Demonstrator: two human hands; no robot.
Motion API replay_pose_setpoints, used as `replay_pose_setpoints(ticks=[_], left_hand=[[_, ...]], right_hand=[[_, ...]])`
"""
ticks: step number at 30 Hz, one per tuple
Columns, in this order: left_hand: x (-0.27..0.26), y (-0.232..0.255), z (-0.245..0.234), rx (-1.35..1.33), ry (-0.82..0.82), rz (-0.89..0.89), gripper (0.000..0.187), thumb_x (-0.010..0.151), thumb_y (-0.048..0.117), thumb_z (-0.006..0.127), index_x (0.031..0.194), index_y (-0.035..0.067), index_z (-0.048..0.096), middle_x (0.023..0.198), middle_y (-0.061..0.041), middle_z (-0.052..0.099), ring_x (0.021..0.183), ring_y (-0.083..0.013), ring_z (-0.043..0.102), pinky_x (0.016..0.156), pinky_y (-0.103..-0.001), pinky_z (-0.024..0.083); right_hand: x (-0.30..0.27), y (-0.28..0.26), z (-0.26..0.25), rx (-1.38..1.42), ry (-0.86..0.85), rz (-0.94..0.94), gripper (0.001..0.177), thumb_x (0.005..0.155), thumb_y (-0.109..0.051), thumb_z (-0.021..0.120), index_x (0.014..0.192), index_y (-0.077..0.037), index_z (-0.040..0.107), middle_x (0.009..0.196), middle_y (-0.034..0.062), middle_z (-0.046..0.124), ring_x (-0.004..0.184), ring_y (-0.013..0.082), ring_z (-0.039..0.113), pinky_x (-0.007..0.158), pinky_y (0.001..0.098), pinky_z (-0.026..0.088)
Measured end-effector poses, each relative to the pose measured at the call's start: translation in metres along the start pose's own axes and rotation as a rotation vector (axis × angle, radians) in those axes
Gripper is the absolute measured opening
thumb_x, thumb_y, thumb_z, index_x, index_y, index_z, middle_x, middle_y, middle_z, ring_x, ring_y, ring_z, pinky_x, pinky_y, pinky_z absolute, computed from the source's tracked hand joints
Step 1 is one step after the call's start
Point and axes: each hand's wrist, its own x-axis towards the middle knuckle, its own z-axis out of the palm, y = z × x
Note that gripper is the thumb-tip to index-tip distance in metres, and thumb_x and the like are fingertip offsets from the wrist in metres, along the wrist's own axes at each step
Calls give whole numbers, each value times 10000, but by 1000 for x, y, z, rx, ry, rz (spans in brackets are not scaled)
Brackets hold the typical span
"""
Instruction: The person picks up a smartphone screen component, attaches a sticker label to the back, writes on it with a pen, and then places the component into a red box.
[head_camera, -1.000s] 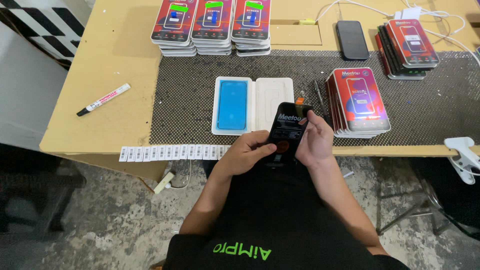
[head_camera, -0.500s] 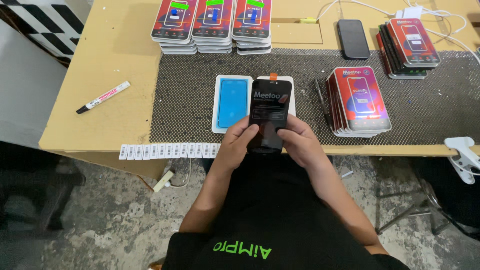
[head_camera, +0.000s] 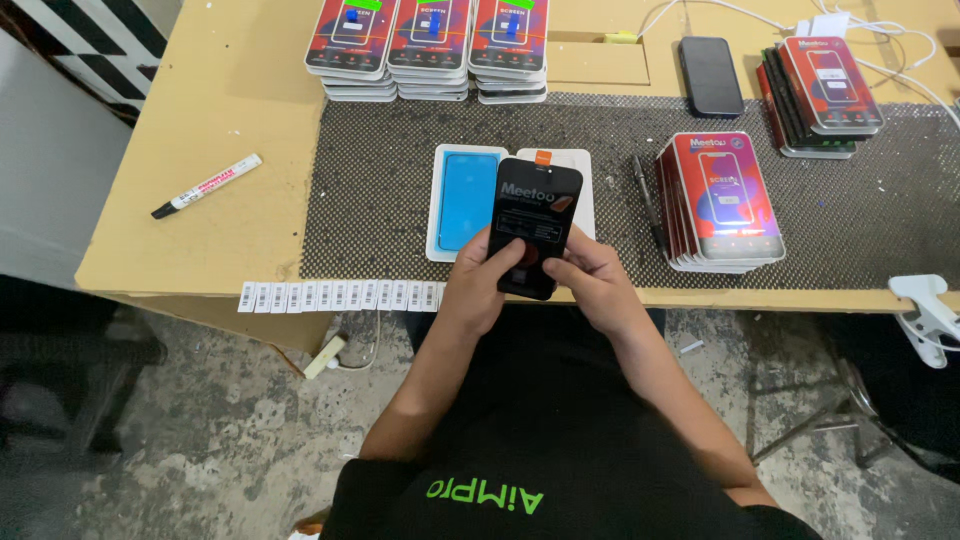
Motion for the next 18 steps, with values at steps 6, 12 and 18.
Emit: replay_pose_setpoints(ticks=[6, 12, 18], left_hand=[[5, -11, -9, -204, -6, -116, 366, 1045, 133, 617, 1396, 29, 613, 1259, -255, 690, 1137, -366, 693, 999, -548, 555], [9, -24, -31, -160, -114, -125, 494, 1102, 361, 425, 1486, 64, 520, 1387, -246, 612, 1261, -387, 605, 1083, -578, 482], [1, 2, -8, -38, -190, -78, 535, 1111, 415, 359, 1524, 91, 457, 1435, -229, 571, 1307, -380, 567, 1113, -588, 460]], right_hand=[[7, -25, 23, 95, 75, 43, 534, 947, 89, 526, 1479, 33, 520, 1100, 198, 726, 875, 192, 715, 716, 358, 613], [7, -21, 19, 166, 121, 71, 503, 952, 58, 536, 1453, 20, 552, 1099, 195, 729, 860, 204, 735, 699, 366, 623], [4, -22, 23, 174, 120, 63, 514, 941, 81, 532, 1453, 38, 549, 1183, 213, 713, 981, 240, 722, 804, 418, 612]])
